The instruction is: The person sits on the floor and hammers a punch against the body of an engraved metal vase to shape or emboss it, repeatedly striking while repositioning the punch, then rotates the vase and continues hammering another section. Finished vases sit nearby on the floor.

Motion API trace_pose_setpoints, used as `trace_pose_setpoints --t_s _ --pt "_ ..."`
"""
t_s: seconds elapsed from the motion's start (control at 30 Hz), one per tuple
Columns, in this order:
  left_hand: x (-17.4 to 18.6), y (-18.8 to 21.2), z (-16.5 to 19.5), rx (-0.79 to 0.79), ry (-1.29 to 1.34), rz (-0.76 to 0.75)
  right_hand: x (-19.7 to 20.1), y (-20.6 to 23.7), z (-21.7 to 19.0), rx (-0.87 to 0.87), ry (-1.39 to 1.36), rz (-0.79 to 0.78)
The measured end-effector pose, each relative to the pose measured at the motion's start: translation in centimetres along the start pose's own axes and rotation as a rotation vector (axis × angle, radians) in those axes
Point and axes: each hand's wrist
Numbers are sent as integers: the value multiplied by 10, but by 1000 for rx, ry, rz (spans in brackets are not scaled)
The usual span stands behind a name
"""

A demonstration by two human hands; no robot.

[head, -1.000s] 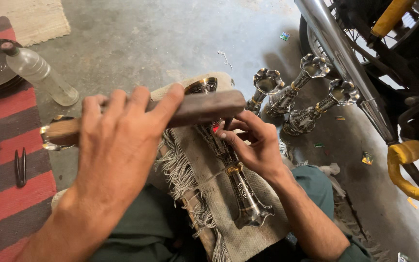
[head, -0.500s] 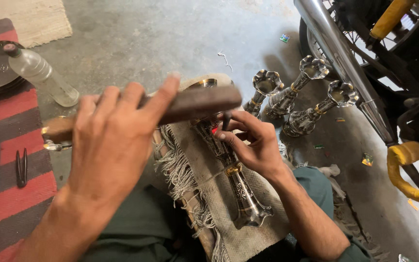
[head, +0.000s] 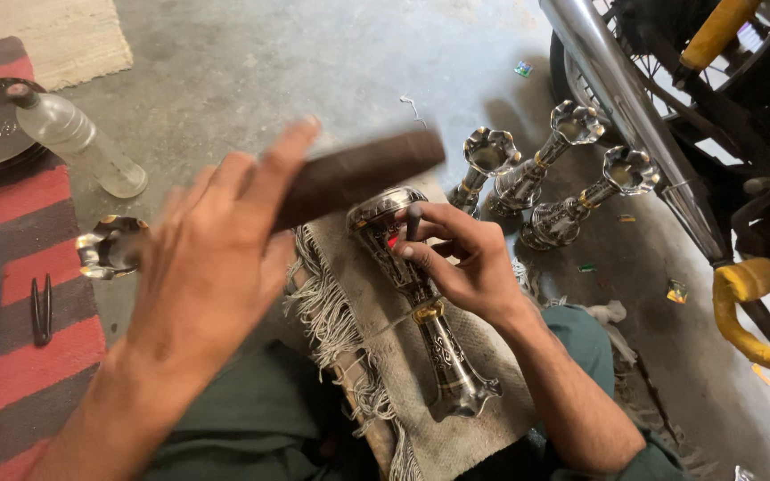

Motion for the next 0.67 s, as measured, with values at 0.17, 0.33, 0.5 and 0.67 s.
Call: trace_pose_setpoints --t_s 0.17,0.33,0.5,0.67 --pt "-2 -3 2 -78 -344 -29 5 -4 -1 13 8 -34" --pt "-1 -3 5 -136 32 116 5 -3 1 -13 -51 -42" --pt "2 -3 7 -104 73 115 6 -3 4 -1 -64 -51" --pt "-2 -2 11 -68 -322 7 10 -3 9 -62 -4 -57"
Point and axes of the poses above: each hand's wrist, its own y-axis away from the middle knuckle, its own x-axis out of the back of the hand, z = x × y, and after that the axes turned 4 degrees about -x, right-handed
